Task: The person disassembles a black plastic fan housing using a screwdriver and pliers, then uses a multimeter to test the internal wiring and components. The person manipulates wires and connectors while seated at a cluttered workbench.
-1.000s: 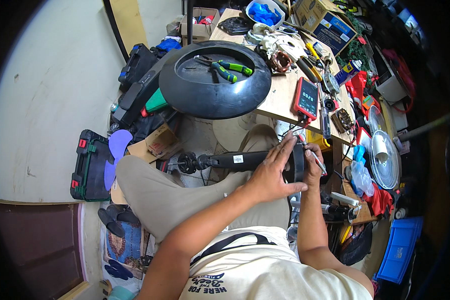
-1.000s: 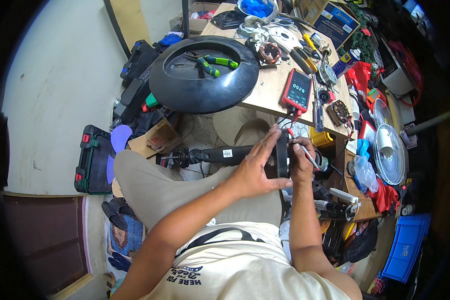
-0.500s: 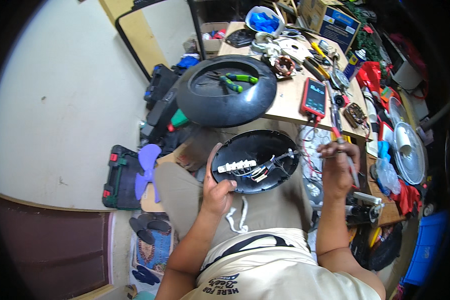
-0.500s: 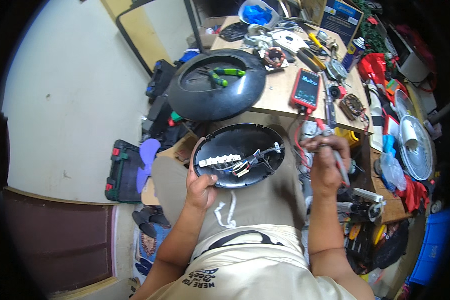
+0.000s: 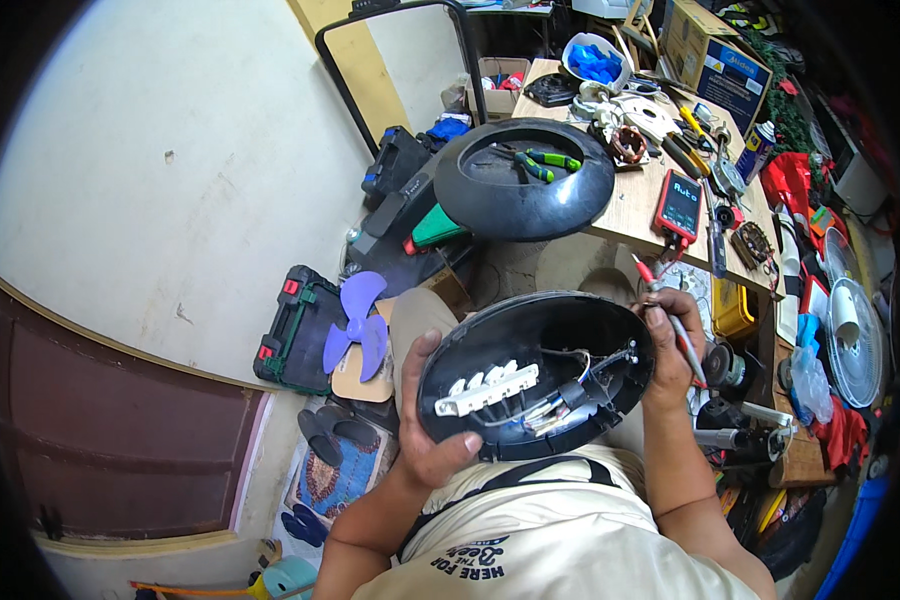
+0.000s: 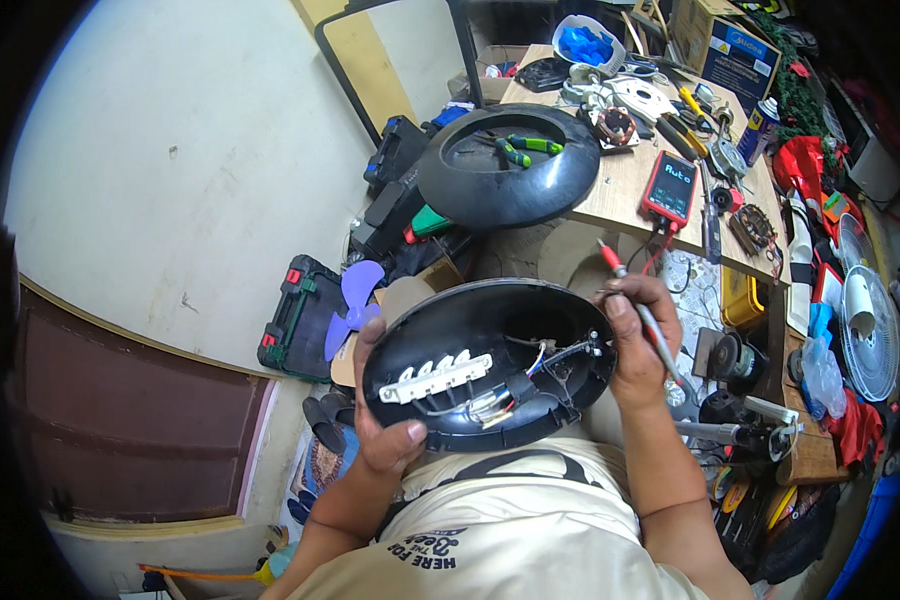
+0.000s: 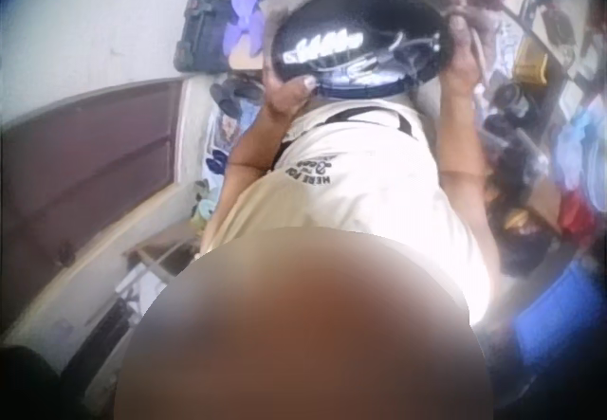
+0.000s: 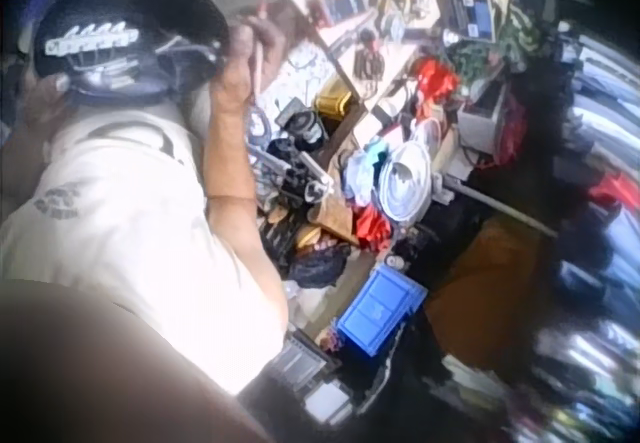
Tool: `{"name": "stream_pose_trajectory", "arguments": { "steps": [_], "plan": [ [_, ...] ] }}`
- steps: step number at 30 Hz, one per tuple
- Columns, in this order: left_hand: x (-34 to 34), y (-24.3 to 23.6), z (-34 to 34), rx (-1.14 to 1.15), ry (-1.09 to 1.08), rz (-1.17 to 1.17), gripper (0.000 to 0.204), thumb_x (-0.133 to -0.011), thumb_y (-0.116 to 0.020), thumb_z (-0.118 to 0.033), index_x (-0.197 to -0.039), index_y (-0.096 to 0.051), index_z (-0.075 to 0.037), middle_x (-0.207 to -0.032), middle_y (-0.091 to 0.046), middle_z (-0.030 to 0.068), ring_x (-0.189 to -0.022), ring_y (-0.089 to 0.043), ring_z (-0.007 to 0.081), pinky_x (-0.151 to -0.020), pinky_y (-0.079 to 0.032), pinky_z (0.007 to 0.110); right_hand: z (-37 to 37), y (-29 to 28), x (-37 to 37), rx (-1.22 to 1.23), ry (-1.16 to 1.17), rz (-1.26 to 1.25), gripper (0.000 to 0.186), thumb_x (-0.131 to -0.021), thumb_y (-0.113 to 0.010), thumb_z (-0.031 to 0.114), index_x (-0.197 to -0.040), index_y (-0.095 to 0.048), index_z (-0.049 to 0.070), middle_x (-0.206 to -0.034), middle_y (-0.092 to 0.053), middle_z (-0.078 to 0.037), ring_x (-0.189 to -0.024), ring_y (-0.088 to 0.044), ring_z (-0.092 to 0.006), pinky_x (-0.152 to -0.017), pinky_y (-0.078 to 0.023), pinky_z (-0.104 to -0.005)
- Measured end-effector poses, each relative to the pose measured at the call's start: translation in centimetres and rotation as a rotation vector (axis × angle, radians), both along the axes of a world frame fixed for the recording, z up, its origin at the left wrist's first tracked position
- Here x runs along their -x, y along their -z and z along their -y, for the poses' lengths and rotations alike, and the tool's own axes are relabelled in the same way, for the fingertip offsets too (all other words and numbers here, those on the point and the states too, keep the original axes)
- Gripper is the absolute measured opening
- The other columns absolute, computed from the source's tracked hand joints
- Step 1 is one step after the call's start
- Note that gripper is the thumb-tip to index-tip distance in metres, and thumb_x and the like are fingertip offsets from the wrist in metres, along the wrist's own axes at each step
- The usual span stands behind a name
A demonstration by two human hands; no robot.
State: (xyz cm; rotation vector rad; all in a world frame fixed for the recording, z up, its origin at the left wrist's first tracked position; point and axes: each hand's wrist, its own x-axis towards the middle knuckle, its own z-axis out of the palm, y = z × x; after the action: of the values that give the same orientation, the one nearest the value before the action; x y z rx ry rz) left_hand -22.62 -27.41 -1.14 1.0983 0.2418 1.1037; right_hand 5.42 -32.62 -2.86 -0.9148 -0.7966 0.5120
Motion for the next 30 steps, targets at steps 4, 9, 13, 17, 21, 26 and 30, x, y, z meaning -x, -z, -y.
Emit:
{"name": "stream_pose_trajectory", "arguments": {
  "steps": [4, 9, 13, 17, 21, 26, 30],
  "plan": [
    [1.0, 0.7, 2.4, -0.134, 0.022, 0.0, 0.109, -0.083, -0.079, -0.006, -0.169, -0.013, -0.018, -0.171, -0.024, 0.0295, -0.155, -0.038, 0.0423, -0.126, -0.037, 0.055, 1.1, -1.3, 1.7, -0.026, -0.041, -0.166, 0.025, -0.103, -0.073, 0.017, -0.119, -0.062, 0.002, -0.105, -0.07, -0.011, -0.094, -0.068, -0.0175, -0.088, -0.056, -0.032],
    [1.1, 1.6, 4.8, -0.251, 0.06, -0.056, 0.106, -0.085, -0.082, -0.003, -0.166, -0.018, -0.024, -0.173, -0.017, 0.0283, -0.157, -0.034, 0.0435, -0.127, -0.037, 0.056, 3.5, -1.7, 1.7, -0.1, -0.097, -0.187, 0.025, -0.103, -0.073, 0.016, -0.12, -0.061, 0.002, -0.104, -0.068, -0.011, -0.096, -0.068, -0.0188, -0.09, -0.057, -0.0336],
    [2.4, 1.4, 5.8, -0.262, 0.059, -0.162, 0.104, -0.082, -0.084, -0.004, -0.164, -0.022, -0.018, -0.17, -0.027, 0.0264, -0.156, -0.038, 0.0398, -0.127, -0.037, 0.053, 5.3, -1.2, 2.1, -0.102, -0.06, -0.156, 0.025, -0.103, -0.074, 0.016, -0.12, -0.062, 0.002, -0.104, -0.069, -0.01, -0.095, -0.068, -0.017, -0.09, -0.056, -0.0325],
    [3.4, 0.8, 6.8, -0.294, -0.078, -0.262, 0.098, -0.081, -0.081, -0.002, -0.161, -0.025, -0.01, -0.162, -0.04, 0.0225, -0.151, -0.045, 0.0338, -0.127, -0.037, 0.047, 6.0, -1.5, 3.1, -0.12, -0.083, -0.135, 0.021, -0.104, -0.072, 0.014, -0.119, -0.064, 0.002, -0.103, -0.07, -0.008, -0.094, -0.068, -0.0152, -0.09, -0.056, -0.0306],
    [2.9, -0.5, 7.0, -0.243, -0.145, -0.164, 0.097, -0.082, -0.078, -0.004, -0.163, -0.025, -0.01, -0.156, -0.047, 0.0201, -0.144, -0.052, 0.0321, -0.124, -0.042, 0.047, 4.6, -3.1, 3.0, -0.154, -0.103, -0.1, 0.021, -0.105, -0.073, 0.016, -0.119, -0.066, 0.003, -0.102, -0.071, -0.006, -0.093, -0.067, -0.0129, -0.088, -0.055, -0.0283],
    [2.2, -1.6, 7.3, 0.087, -0.09, 0.085, 0.098, -0.08, -0.072, -0.001, -0.166, -0.026, -0.014, -0.155, -0.051, 0.0198, -0.142, -0.056, 0.035, -0.122, -0.044, 0.05, 2.4, -4.8, 3.3, -0.061, -0.104, -0.007, 0.025, -0.105, -0.075, 0.021, -0.12, -0.068, 0.002, -0.098, -0.071, -0.003, -0.09, -0.065, -0.0093, -0.084, -0.052, -0.0249],
    [2.9, -1.3, 7.3, 0.09, -0.127, 0.11, 0.097, -0.079, -0.072, -0.001, -0.166, -0.031, -0.015, -0.155, -0.051, 0.02, -0.142, -0.057, 0.0356, -0.121, -0.045, 0.049, 1.1, -5.4, 3.9, -0.036, -0.125, 0.033, 0.028, -0.105, -0.075, 0.025, -0.119, -0.068, 0.002, -0.095, -0.071, -0.002, -0.087, -0.064, -0.0084, -0.08, -0.051, -0.0234]
  ]
}}
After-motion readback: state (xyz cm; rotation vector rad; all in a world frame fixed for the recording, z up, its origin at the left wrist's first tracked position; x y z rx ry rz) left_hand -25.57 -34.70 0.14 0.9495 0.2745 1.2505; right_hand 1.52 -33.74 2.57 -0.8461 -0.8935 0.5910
